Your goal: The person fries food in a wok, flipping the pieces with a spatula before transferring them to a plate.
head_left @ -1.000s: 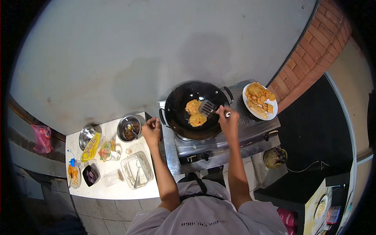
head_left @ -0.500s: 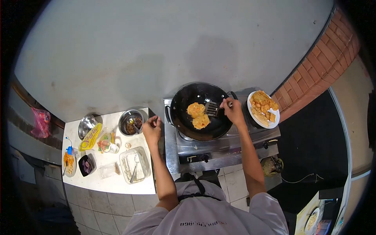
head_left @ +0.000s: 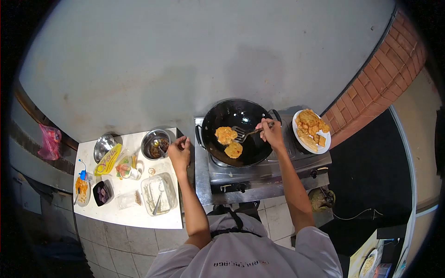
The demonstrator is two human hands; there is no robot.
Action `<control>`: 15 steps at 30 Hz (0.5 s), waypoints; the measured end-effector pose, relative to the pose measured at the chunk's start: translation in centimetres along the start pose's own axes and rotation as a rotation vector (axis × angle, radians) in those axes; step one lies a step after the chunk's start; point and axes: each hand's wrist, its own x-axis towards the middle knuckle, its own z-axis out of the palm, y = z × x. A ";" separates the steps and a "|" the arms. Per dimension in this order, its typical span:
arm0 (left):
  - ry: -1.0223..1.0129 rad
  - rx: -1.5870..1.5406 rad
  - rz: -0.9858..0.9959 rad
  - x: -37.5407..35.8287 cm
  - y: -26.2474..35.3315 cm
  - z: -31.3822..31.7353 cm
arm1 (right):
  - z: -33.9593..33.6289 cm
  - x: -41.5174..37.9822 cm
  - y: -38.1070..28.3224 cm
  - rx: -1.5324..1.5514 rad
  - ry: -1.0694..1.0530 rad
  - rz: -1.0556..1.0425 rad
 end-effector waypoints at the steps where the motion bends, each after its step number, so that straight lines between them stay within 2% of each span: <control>1: -0.009 -0.013 -0.009 -0.1 -0.1 0.0 | 0.1 -0.2 -0.1 0.022 0.013 0.020; 8: -0.018 0.003 -0.013 -0.5 0.5 -0.1 | 0.8 -1.1 -0.4 0.155 0.079 0.092; 15: -0.004 0.026 0.008 -0.5 0.1 -0.3 | 2.2 -1.8 -0.3 0.168 0.039 0.039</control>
